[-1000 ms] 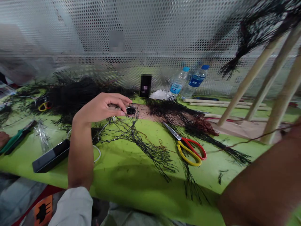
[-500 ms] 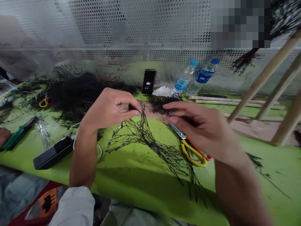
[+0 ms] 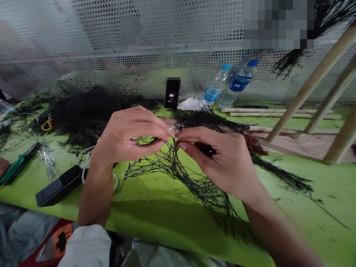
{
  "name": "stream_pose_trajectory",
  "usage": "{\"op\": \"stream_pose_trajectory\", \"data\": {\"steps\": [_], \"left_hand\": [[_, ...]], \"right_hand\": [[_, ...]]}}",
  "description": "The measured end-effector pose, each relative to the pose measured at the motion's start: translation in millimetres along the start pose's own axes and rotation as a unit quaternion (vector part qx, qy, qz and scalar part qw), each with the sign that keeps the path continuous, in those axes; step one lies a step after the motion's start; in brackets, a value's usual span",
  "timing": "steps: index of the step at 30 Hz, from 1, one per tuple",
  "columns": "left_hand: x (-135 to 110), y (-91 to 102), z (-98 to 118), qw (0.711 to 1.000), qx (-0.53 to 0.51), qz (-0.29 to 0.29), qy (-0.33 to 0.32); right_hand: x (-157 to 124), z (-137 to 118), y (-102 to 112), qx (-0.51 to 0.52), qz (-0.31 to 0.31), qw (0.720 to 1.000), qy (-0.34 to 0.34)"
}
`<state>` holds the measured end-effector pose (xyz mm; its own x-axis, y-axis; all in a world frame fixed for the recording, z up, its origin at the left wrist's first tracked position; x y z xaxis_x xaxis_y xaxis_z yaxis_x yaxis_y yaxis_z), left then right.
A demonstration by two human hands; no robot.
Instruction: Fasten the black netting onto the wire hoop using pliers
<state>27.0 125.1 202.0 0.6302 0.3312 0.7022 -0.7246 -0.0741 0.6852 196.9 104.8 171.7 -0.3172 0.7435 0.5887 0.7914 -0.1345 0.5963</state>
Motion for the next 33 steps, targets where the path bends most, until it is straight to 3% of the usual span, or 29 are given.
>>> {"op": "stream_pose_trajectory", "data": {"steps": [3, 6, 10, 13, 16, 20, 23, 33], "left_hand": [[0, -0.6, 1, 1.0, 0.001, 0.006, -0.008], [1, -1.2, 2, 1.0, 0.007, 0.012, -0.016], [4, -3.1, 4, 0.999, 0.017, 0.019, -0.019], [5, -5.1, 4, 0.999, 0.025, 0.02, -0.015], [5, -7.7, 5, 0.999, 0.032, 0.011, -0.006], [5, -13.2, 4, 0.999, 0.033, -0.026, 0.033], [6, -16.0, 5, 0.998, 0.035, -0.042, 0.04], [2, -19.4, 0, 0.996, 0.019, -0.071, 0.051]], "right_hand": [[-5, -2, 7, -0.037, 0.059, 0.998, -0.01], [-9, -12, 11, -0.07, 0.117, 0.99, 0.043], [-9, -17, 4, -0.045, 0.11, 0.989, 0.084], [-4, -10, -1, -0.02, 0.072, 0.997, 0.024], [1, 4, -7, 0.077, 0.006, 0.995, -0.066], [2, 22, -19, 0.238, -0.068, 0.954, -0.167], [-1, 35, -26, 0.308, -0.085, 0.922, -0.218], [-6, 51, -42, 0.371, -0.135, 0.867, -0.303]]}}
Point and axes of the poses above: each hand's wrist, its own x-axis towards the middle knuckle, its own y-axis out of the back of the hand, z = x × y, the point moved 7 cm from there along x, towards the middle knuckle
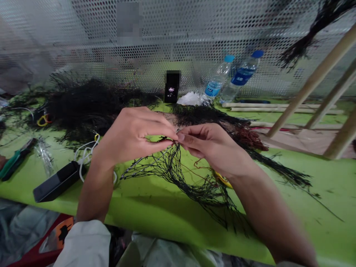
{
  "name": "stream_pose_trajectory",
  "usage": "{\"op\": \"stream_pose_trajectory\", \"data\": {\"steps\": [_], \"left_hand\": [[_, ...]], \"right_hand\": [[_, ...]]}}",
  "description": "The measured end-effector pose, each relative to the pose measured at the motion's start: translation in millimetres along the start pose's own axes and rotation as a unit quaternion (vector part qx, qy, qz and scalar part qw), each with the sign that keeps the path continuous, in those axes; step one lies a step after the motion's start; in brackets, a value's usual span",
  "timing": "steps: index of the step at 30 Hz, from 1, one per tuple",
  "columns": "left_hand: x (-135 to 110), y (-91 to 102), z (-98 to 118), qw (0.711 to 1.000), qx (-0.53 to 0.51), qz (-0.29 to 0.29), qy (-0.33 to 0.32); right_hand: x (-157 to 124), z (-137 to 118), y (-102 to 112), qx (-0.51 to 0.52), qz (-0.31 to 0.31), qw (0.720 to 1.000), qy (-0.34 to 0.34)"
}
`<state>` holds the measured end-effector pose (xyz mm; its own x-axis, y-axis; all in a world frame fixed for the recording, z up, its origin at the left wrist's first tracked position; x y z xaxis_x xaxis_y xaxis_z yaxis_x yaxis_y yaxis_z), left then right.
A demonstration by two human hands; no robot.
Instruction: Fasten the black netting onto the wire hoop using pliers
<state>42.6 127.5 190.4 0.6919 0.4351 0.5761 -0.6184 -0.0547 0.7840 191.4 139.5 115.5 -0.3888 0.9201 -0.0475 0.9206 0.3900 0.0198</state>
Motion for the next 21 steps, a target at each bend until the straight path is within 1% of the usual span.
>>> {"op": "stream_pose_trajectory", "data": {"steps": [5, 10, 12, 16, 21], "left_hand": [[1, -1.4, 0, 1.0, -0.009, -0.011, -0.02], [1, -4.7, -3, 1.0, 0.007, -0.015, -0.021], [0, -6.0, -5, 1.0, 0.015, -0.016, -0.019], [-1, -5.6, -10, 0.999, 0.042, -0.009, 0.003], [0, -3.6, -6, 0.999, 0.037, -0.01, 0.001]], "right_hand": [[0, 1, -4, 0.019, -0.016, 1.0, -0.004], [0, 2, 1, -0.038, -0.003, 0.999, -0.002], [1, 3, 2, -0.041, -0.005, 0.999, -0.006], [3, 6, -1, -0.004, -0.024, 1.0, -0.019], [3, 5, -4, 0.044, -0.035, 0.998, -0.021]]}}
Point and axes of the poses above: each hand's wrist, its own x-axis towards the middle knuckle, its own y-axis out of the back of the hand, z = x × y, the point moved 7 cm from there along x, towards the middle knuckle
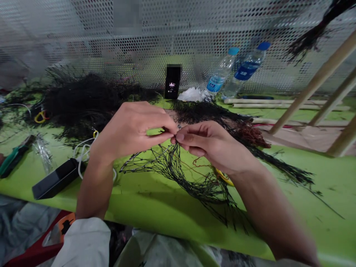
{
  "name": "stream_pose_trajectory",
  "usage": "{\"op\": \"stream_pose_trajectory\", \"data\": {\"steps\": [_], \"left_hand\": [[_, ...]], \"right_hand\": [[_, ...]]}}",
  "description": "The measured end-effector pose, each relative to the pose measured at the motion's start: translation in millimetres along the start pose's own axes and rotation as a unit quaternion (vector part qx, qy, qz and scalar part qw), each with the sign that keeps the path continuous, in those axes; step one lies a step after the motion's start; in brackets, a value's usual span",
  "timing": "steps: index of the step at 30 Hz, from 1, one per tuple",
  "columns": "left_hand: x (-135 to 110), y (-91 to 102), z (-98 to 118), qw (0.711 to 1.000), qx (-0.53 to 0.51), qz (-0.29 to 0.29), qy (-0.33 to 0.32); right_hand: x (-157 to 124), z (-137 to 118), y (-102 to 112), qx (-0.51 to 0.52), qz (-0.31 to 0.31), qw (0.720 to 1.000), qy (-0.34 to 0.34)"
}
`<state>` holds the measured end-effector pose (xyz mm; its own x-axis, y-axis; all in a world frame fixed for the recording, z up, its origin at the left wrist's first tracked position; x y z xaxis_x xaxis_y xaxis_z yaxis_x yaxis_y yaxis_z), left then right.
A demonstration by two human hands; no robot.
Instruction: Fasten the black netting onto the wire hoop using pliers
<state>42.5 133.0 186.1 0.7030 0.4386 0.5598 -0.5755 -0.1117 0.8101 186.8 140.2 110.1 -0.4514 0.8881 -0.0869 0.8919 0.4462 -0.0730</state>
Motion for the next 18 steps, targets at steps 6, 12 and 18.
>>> {"op": "stream_pose_trajectory", "data": {"steps": [6, 12, 18], "left_hand": [[-1, -0.1, 5, 0.999, -0.025, -0.02, -0.013], [-2, 0.0, 4, 0.999, -0.053, 0.0, 0.004], [4, 1.7, 0, 0.994, -0.088, 0.036, 0.053]], "right_hand": [[-2, -2, 2, 0.008, -0.002, 1.0, 0.007], [-4, -2, 1, -0.01, -0.002, 1.0, 0.014], [-16, -30, 2, -0.151, 0.049, 0.978, 0.138]]}}
Point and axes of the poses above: each hand's wrist, its own x-axis towards the middle knuckle, its own y-axis out of the back of the hand, z = x × y, the point moved 7 cm from there along x, towards the middle knuckle
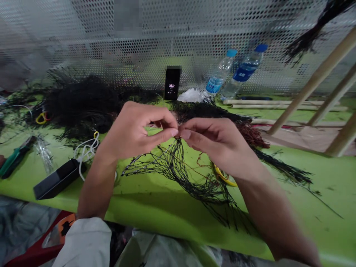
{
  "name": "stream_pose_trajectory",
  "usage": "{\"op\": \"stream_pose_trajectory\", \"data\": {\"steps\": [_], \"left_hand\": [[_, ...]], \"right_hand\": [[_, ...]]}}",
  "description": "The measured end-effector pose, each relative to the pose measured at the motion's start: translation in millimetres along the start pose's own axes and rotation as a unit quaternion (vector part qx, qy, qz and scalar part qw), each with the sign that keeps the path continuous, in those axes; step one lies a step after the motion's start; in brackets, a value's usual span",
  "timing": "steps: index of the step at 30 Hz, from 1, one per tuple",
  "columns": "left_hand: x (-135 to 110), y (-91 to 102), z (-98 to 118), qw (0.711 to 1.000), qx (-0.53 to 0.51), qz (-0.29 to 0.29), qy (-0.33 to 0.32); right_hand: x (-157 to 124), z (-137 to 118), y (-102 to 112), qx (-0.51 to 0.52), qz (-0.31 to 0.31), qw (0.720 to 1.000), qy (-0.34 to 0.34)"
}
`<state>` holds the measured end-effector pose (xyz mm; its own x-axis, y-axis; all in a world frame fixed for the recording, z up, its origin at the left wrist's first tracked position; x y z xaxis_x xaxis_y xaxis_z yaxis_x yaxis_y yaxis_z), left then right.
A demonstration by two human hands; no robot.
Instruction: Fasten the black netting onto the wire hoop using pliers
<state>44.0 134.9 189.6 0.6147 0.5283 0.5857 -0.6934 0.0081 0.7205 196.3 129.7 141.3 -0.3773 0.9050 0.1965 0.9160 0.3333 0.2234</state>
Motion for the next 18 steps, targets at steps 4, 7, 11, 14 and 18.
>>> {"op": "stream_pose_trajectory", "data": {"steps": [4, 7, 11, 14, 18], "left_hand": [[1, -1.4, -7, 0.998, -0.026, 0.001, 0.056], [-2, -1.5, -5, 0.997, -0.02, 0.017, 0.079], [-5, -2.0, 3, 0.996, -0.002, 0.028, 0.085], [-4, -5.4, 4, 0.997, -0.013, -0.009, 0.071], [-1, -15.3, -4, 0.992, -0.074, -0.096, 0.029]], "right_hand": [[-7, -18, 3, -0.141, 0.029, 0.986, 0.087], [-9, -23, 1, -0.207, 0.043, 0.971, 0.116], [-10, -25, 2, -0.21, 0.083, 0.965, 0.132], [-9, -25, 1, -0.187, 0.061, 0.97, 0.141], [-8, -28, 1, -0.145, 0.033, 0.967, 0.206]]}}
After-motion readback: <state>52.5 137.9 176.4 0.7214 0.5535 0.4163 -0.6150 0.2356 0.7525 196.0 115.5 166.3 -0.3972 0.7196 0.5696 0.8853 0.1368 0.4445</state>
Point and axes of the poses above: each hand's wrist, its own x-axis towards the middle knuckle, its own y-axis out of the back of the hand, z = x × y, the point moved 7 cm from there along x, towards the middle knuckle
